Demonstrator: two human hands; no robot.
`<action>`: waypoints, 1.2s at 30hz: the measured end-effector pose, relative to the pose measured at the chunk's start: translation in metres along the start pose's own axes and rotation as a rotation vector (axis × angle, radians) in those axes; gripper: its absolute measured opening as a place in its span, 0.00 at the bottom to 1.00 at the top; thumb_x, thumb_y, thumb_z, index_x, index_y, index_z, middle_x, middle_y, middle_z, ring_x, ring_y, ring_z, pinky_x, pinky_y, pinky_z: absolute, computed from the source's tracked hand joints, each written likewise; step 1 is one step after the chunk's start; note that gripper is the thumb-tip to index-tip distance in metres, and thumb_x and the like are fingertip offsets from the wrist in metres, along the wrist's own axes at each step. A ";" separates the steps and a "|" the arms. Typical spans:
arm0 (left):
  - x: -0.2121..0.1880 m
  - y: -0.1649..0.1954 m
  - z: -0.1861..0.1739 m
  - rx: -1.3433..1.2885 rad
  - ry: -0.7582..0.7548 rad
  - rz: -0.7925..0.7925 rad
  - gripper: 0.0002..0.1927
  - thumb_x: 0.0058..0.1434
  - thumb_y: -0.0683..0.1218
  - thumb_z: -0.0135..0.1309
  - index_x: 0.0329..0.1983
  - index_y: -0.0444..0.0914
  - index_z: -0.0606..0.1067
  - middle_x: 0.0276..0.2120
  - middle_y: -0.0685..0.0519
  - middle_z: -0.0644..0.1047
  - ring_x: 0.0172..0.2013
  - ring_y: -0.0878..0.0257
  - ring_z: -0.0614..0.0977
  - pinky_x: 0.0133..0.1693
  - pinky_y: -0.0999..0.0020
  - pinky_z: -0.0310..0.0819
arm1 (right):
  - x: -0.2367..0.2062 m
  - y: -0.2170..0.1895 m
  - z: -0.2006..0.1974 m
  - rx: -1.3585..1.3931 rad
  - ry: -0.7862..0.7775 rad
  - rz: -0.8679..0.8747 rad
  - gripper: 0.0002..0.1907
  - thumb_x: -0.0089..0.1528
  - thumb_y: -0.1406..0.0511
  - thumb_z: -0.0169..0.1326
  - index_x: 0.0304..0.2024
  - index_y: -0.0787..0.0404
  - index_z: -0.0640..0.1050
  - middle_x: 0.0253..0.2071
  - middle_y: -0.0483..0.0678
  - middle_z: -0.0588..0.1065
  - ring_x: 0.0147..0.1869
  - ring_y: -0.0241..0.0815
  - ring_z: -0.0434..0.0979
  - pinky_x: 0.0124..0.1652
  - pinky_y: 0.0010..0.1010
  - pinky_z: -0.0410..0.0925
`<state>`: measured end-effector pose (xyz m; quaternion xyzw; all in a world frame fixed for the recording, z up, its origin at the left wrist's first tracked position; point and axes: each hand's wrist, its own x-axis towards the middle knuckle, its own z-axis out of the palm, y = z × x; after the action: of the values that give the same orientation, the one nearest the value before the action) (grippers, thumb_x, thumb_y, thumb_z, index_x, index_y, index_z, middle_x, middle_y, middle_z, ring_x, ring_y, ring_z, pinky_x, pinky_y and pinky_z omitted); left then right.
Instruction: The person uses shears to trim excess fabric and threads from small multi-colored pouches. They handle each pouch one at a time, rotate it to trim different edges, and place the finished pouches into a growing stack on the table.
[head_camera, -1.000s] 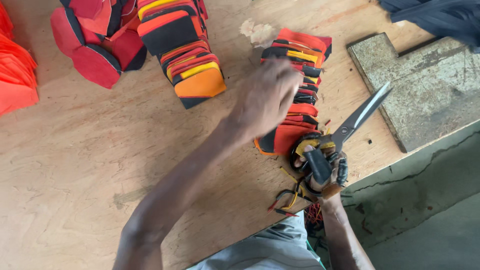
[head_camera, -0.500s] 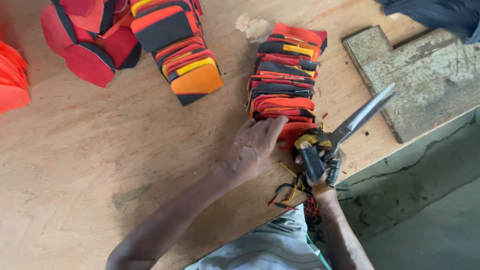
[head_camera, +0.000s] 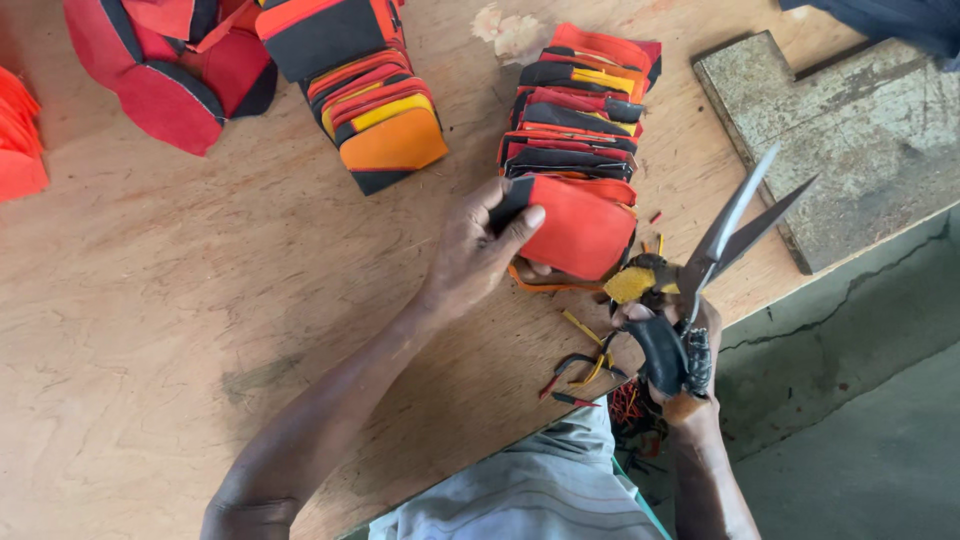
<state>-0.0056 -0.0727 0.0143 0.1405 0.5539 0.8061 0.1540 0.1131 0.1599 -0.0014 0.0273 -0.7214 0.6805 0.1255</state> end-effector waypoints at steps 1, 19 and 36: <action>0.000 0.004 0.000 -0.021 0.015 0.015 0.14 0.71 0.47 0.53 0.53 0.34 0.72 0.40 0.55 0.80 0.33 0.69 0.84 0.32 0.71 0.85 | 0.002 0.006 0.002 0.130 -0.005 0.051 0.10 0.68 0.66 0.58 0.41 0.69 0.76 0.36 0.54 0.77 0.41 0.46 0.80 0.44 0.34 0.75; 0.008 0.046 -0.003 -0.242 0.097 0.249 0.12 0.70 0.43 0.61 0.53 0.34 0.76 0.40 0.52 0.82 0.33 0.64 0.83 0.35 0.68 0.79 | 0.059 0.000 0.050 0.313 -0.155 0.131 0.14 0.63 0.65 0.56 0.49 0.65 0.73 0.35 0.51 0.76 0.39 0.45 0.80 0.39 0.35 0.75; 0.029 0.050 0.022 -0.146 0.230 0.393 0.11 0.68 0.41 0.62 0.51 0.34 0.78 0.46 0.55 0.82 0.45 0.68 0.82 0.50 0.71 0.79 | 0.053 0.001 0.062 -0.419 -0.164 0.255 0.17 0.58 0.57 0.66 0.36 0.63 0.78 0.26 0.43 0.74 0.29 0.34 0.73 0.30 0.27 0.66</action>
<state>-0.0279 -0.0595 0.0704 0.1413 0.4701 0.8691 -0.0605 0.0526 0.1054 0.0063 -0.0353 -0.8520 0.5221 -0.0173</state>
